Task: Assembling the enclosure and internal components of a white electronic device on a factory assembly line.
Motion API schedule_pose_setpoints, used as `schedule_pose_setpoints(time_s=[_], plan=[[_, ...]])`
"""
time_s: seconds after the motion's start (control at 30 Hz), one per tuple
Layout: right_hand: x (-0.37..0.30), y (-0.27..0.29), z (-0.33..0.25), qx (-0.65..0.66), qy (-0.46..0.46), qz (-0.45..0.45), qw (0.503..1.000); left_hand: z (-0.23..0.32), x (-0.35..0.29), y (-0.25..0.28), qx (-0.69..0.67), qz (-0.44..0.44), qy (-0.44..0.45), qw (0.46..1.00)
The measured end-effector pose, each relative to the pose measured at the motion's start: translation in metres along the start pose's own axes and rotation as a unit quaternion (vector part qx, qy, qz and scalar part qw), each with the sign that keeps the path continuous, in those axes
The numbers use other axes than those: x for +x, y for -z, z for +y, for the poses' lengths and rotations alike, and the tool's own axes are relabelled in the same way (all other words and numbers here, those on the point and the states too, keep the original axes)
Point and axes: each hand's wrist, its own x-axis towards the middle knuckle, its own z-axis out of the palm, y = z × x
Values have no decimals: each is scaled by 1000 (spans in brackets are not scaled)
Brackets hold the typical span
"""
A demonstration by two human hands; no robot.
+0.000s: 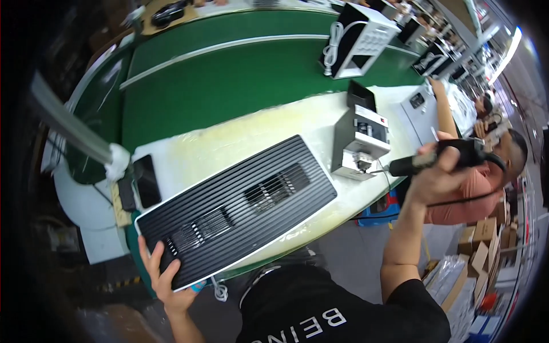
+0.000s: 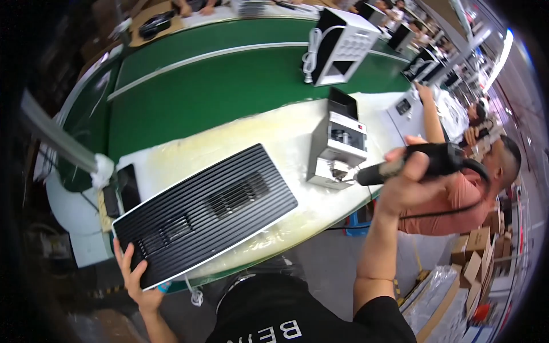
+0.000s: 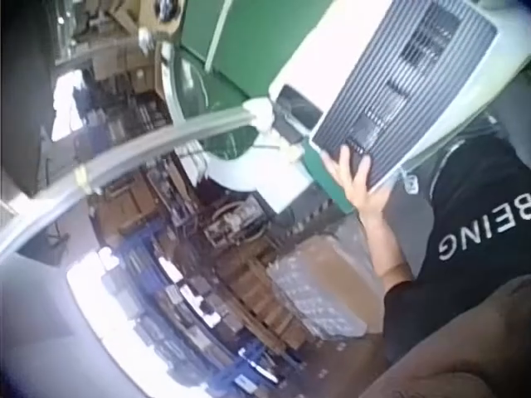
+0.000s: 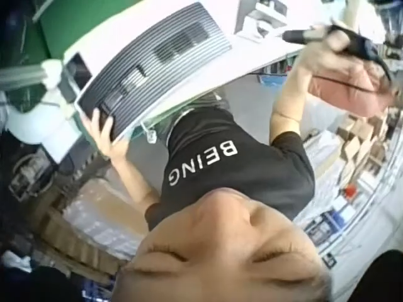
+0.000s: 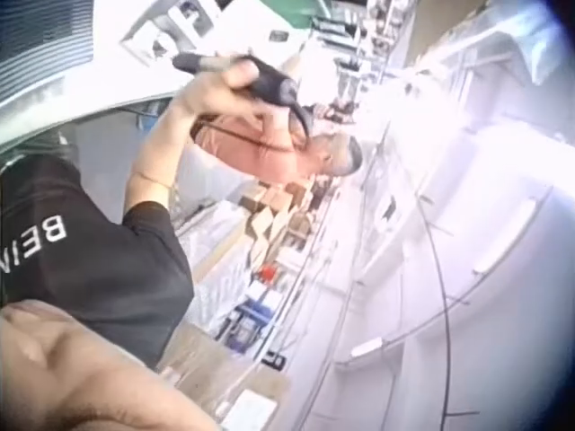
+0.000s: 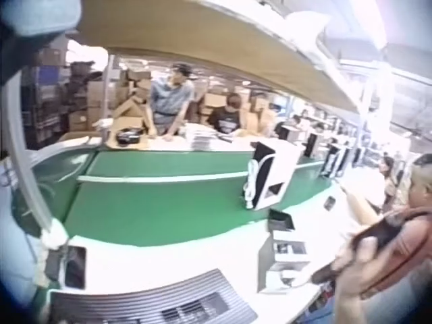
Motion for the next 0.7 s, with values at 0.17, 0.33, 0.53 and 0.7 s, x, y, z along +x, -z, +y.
schedule_pose_setpoints(time_s=[0.17,0.33,0.53,0.7], plan=[[-21,13,58,28,53,17,998,27,9,-19,75,-19,44,996],[-35,19,89,47,29,-36,998,61,26,-53,123,-7,67,990],[-39,6,69,58,-15,-64,996,83,48,-90,86,1,66,994],[-23,-18,-10,143,-56,-100,983,54,44,-73,6,-18,3,1000]])
